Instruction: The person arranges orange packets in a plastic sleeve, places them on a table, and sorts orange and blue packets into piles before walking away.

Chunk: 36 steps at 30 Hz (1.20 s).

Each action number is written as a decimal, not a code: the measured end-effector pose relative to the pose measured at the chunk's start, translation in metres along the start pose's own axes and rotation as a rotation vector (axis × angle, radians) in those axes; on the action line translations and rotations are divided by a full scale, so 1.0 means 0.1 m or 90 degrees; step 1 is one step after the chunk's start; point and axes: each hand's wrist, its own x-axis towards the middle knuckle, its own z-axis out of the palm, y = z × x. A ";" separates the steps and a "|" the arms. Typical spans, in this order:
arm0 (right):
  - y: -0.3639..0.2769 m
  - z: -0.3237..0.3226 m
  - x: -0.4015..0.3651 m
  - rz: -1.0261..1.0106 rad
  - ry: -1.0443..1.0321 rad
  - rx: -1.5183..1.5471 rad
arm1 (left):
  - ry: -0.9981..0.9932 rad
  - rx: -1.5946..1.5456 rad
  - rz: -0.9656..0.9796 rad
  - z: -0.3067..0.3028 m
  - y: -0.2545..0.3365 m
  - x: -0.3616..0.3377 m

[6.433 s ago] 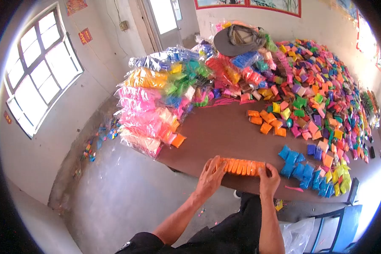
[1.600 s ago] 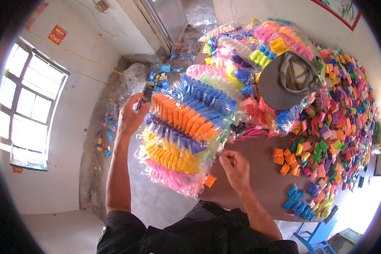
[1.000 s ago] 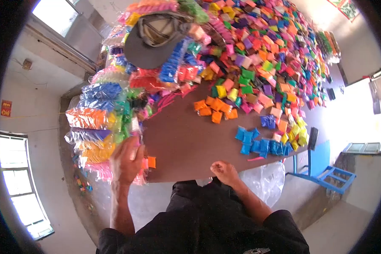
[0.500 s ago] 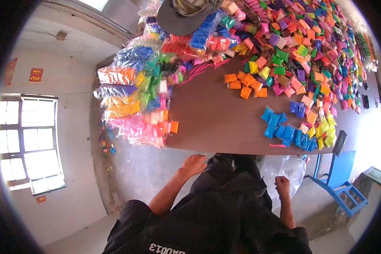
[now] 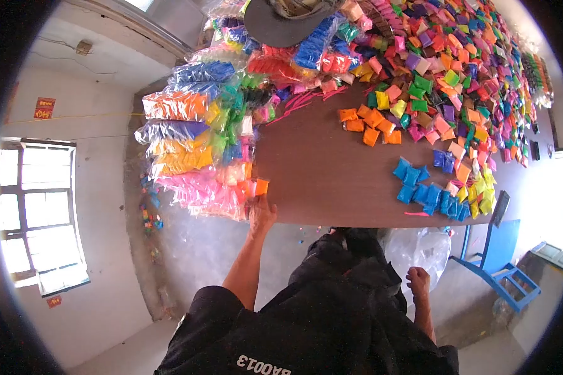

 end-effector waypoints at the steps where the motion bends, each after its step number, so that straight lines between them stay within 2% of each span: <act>1: 0.02 0.01 -0.04 -0.005 0.003 0.008 | -0.019 0.005 -0.046 0.00 0.01 0.08; 2: 0.05 0.02 -0.09 -0.010 0.008 0.016 | -0.038 0.010 -0.091 0.00 0.03 0.12; 3: 0.05 0.02 -0.12 -0.016 0.014 0.026 | -0.012 0.023 -0.086 0.02 0.03 0.14; 5: 0.07 0.04 -0.21 0.009 0.026 0.007 | 0.042 0.043 -0.061 0.03 0.05 0.22; 8: 0.11 0.07 -0.36 0.020 0.041 0.007 | 0.158 0.081 0.008 0.38 -0.18 0.32; 11: 0.27 0.13 -0.48 0.018 0.067 0.073 | 0.108 0.045 -0.024 0.33 -0.09 0.42; 14: 0.42 0.21 -0.56 0.037 0.075 0.114 | -0.053 -0.041 -0.018 0.15 0.35 0.51; 15: 0.47 0.26 -0.59 0.040 0.086 0.133 | 0.015 -0.078 0.091 0.48 0.24 0.59; 18: 0.70 0.24 -0.58 0.019 0.023 0.142 | -0.048 -0.090 0.179 0.59 0.62 0.59; 19: 0.75 0.24 -0.55 -0.004 0.055 0.068 | -0.064 -0.064 0.183 0.62 0.75 0.59; 24: 0.57 0.08 -0.58 0.038 0.061 0.112 | -0.067 0.029 0.214 0.55 1.27 0.57; 30: 0.65 -0.32 -0.31 0.037 0.105 0.170 | -0.129 0.013 0.226 0.67 1.77 0.59; 33: 0.63 -0.57 -0.14 0.035 0.114 0.181 | -0.234 -0.118 0.115 0.77 2.12 0.58; 36: 0.62 -0.87 0.02 0.047 0.109 0.158 | -0.165 -0.003 0.162 0.97 2.33 0.59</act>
